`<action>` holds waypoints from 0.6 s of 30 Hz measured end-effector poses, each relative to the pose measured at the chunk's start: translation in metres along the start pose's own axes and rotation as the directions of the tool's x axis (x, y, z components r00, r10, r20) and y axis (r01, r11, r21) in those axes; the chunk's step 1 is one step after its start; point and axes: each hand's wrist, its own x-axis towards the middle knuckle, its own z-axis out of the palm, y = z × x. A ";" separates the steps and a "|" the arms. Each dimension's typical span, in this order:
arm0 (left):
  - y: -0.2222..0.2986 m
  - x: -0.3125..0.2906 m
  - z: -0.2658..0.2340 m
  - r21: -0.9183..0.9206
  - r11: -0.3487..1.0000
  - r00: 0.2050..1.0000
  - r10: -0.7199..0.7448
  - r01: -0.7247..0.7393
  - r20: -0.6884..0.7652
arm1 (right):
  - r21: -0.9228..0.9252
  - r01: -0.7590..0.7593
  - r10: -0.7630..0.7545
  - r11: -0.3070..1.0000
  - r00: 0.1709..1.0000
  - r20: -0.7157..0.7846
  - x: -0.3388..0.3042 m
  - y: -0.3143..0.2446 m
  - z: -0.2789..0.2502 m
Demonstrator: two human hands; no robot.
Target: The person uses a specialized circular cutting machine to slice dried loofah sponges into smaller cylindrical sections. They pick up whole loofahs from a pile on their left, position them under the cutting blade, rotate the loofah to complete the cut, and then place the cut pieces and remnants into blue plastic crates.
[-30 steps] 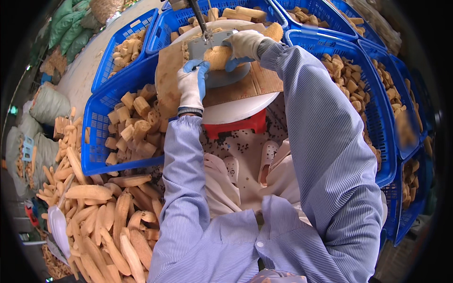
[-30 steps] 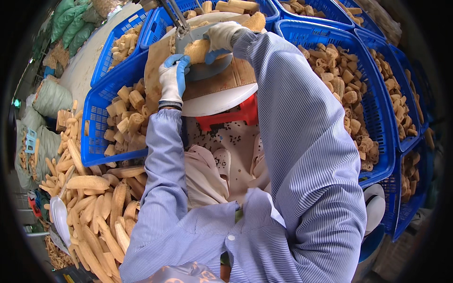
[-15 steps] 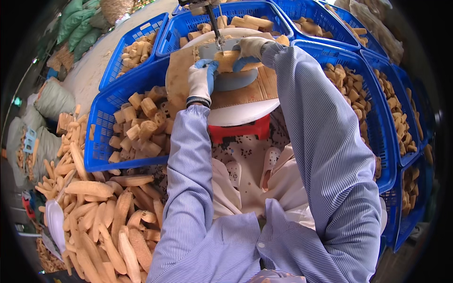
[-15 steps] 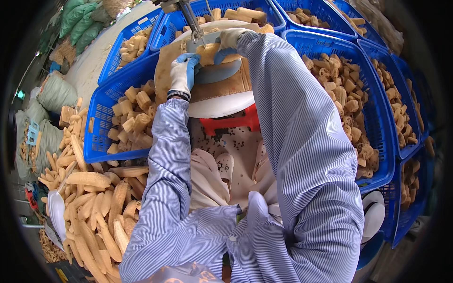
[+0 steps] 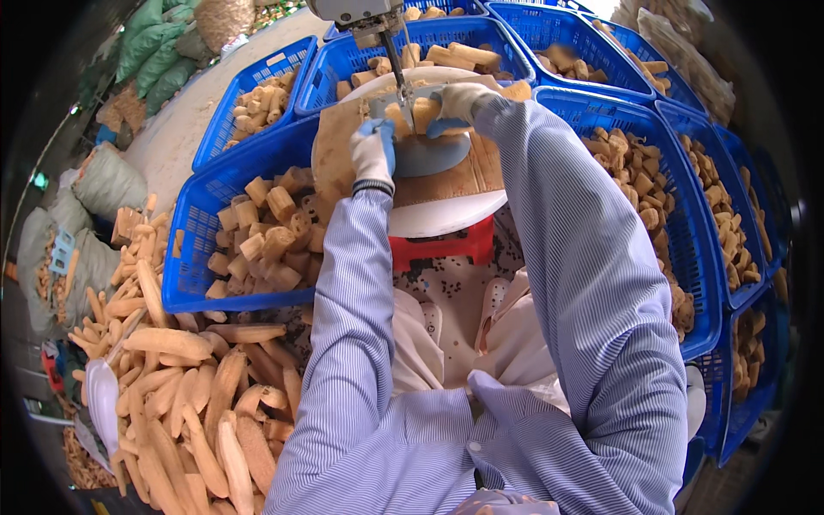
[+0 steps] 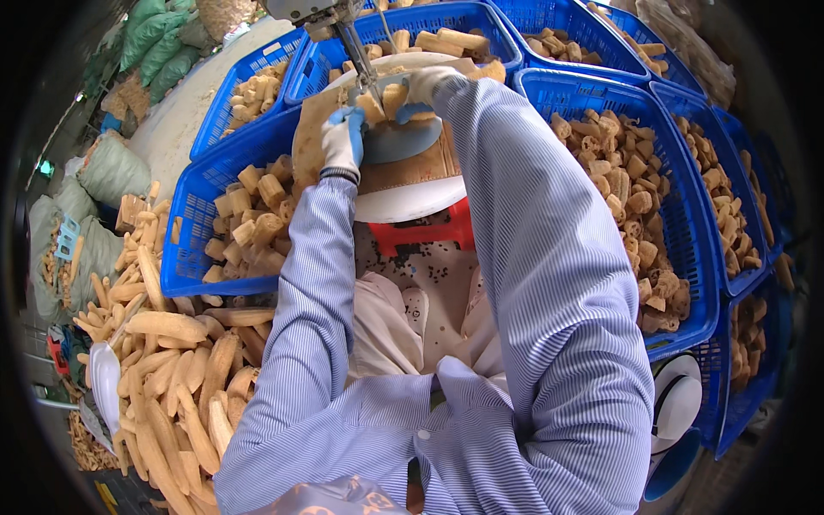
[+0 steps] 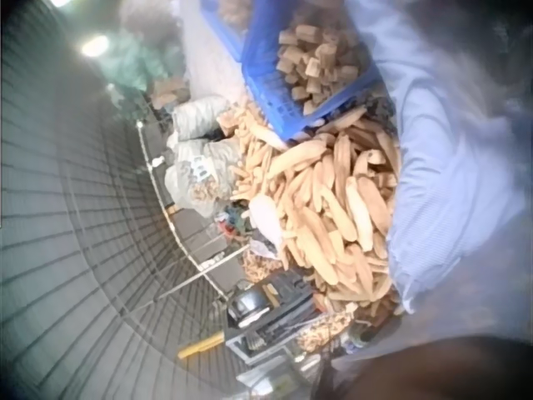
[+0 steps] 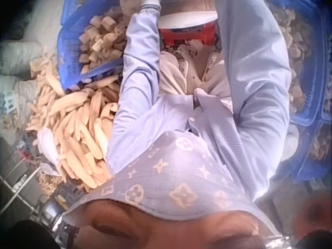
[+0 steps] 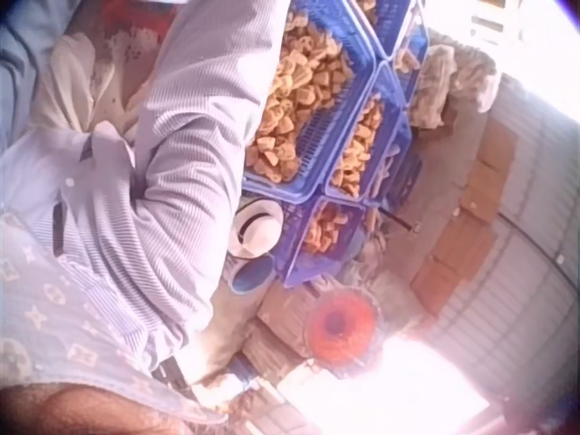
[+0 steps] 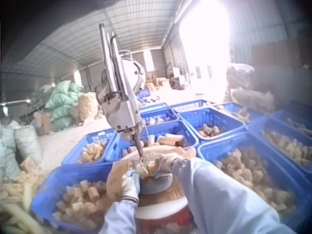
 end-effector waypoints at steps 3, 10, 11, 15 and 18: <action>0.015 -0.044 -0.011 -0.196 0.978 0.993 -0.092 0.077 -0.069 | 0.014 0.101 -0.101 0.995 0.992 0.072 -0.033 0.027 -0.003; 0.041 -0.180 0.099 -0.452 0.875 0.949 -0.025 0.172 0.313 | 0.951 -0.175 -0.360 0.254 0.896 0.261 -0.177 0.148 -0.016; 0.046 -0.194 0.119 -0.393 0.916 0.893 0.111 0.078 0.436 | 0.958 -0.194 -0.306 0.211 0.918 0.253 -0.206 0.150 -0.018; 0.053 -0.267 0.178 -0.037 0.732 0.346 -0.276 0.680 0.897 | 0.851 -0.289 0.110 0.438 0.957 0.269 -0.291 0.238 -0.007; 0.048 -0.292 0.176 0.008 0.737 0.253 -0.242 0.676 0.937 | -0.180 -0.540 0.560 0.822 0.824 0.086 -0.340 0.270 0.003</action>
